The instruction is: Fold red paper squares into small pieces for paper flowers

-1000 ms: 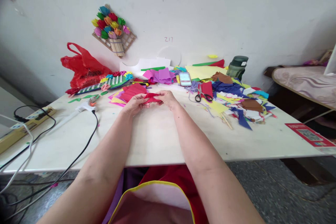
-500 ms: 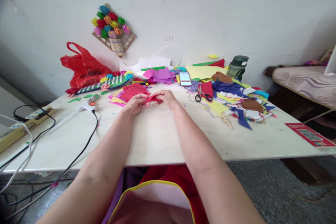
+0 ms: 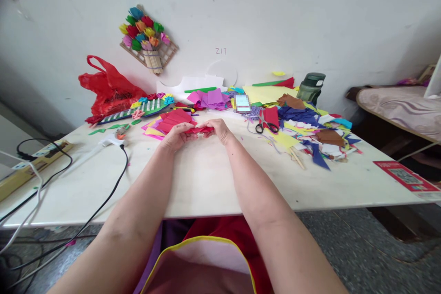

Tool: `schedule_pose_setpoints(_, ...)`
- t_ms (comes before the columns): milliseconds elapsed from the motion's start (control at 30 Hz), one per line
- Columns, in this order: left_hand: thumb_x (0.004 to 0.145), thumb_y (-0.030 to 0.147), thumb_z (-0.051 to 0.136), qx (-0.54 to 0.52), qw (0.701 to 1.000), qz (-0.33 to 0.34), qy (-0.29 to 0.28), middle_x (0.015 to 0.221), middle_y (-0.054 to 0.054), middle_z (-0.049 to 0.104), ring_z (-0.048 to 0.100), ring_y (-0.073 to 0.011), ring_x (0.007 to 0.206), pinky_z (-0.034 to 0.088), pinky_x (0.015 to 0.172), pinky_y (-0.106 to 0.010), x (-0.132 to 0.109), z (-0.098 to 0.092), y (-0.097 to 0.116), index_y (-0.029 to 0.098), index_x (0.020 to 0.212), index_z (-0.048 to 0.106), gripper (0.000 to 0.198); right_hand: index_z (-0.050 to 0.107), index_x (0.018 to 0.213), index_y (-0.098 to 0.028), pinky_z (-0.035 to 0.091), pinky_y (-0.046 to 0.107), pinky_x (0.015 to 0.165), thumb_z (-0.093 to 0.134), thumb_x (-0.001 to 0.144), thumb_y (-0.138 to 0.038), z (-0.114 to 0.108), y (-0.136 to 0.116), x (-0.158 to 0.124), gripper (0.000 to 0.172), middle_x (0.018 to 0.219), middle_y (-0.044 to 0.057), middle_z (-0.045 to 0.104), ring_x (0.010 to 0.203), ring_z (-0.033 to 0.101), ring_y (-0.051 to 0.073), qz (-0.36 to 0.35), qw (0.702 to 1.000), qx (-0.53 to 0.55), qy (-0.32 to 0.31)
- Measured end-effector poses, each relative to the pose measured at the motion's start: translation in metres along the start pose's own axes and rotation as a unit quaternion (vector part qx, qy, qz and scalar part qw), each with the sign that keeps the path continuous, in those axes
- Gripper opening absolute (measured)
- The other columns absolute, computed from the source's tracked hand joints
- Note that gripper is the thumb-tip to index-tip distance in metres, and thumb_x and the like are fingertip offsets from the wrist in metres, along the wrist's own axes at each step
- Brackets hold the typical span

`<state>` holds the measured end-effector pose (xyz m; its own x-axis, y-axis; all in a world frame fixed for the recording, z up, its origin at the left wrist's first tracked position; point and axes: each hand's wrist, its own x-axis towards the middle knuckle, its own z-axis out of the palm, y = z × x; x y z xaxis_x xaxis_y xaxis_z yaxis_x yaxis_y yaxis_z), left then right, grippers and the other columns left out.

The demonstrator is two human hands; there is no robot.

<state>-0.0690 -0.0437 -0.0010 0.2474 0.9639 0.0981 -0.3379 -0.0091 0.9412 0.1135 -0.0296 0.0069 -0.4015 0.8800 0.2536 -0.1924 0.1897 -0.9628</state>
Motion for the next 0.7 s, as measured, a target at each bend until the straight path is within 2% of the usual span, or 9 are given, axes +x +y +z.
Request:
schedule_pose_setpoints(133,0.054,0.016,0.069,0.058,0.998,0.018,0.008,0.068,0.0,0.062,0.061,-0.013,0.054,0.052,0.062,-0.032,0.0011,0.0005,-0.0006,0.013,0.081,0.055,0.031,0.063,0.07,-0.011,0.049,0.028,0.049,0.044,0.066,-0.028,0.0002,-0.002,0.0004,0.026,0.055,0.005,0.064,0.044,0.057,0.014,0.023,0.999,0.012,0.023)
schedule_pose_setpoints(300,0.054,0.019,0.069,0.124,0.992,0.035,0.01,0.067,0.002,0.06,0.059,-0.0112,0.055,0.051,0.061,-0.029,0.0027,0.0006,-0.0027,0.013,0.09,0.055,0.039,0.061,0.075,-0.012,0.047,0.024,0.043,0.05,0.071,-0.029,0.0001,-0.005,-0.0003,0.021,0.05,0.002,0.061,0.039,0.055,0.013,0.071,0.996,-0.023,0.053)
schedule_pose_setpoints(400,0.056,0.02,0.068,0.147,0.988,0.04,0.002,0.067,0.001,0.06,0.059,-0.0114,0.055,0.05,0.061,-0.029,0.0035,-0.0001,-0.004,0.014,0.094,0.054,0.041,0.06,0.071,-0.01,0.045,0.023,0.039,0.053,0.074,-0.035,-0.0006,-0.0071,-0.0021,0.026,0.05,0.004,0.062,0.036,0.053,0.012,0.103,0.992,-0.055,0.053)
schedule_pose_setpoints(500,0.056,0.021,0.068,0.157,0.987,0.043,-0.001,0.067,0.001,0.06,0.059,-0.0114,0.055,0.05,0.061,-0.029,0.0032,-0.0001,-0.004,0.013,0.095,0.053,0.043,0.059,0.064,-0.01,0.043,0.021,0.036,0.059,0.072,-0.04,-0.0018,-0.0078,-0.0034,0.031,0.05,0.007,0.063,0.035,0.052,0.011,0.13,0.986,-0.089,0.046)
schedule_pose_setpoints(700,0.056,0.022,0.069,0.164,0.986,0.031,0.005,0.066,0.001,0.06,0.058,-0.0108,0.053,0.05,0.06,-0.028,0.001,0.0028,-0.0017,0.013,0.095,0.053,0.043,0.057,0.059,-0.011,0.041,0.018,0.035,0.07,0.062,-0.039,-0.0046,-0.003,-0.0015,0.031,0.048,0.005,0.062,0.034,0.052,0.009,0.138,0.979,-0.139,0.048)
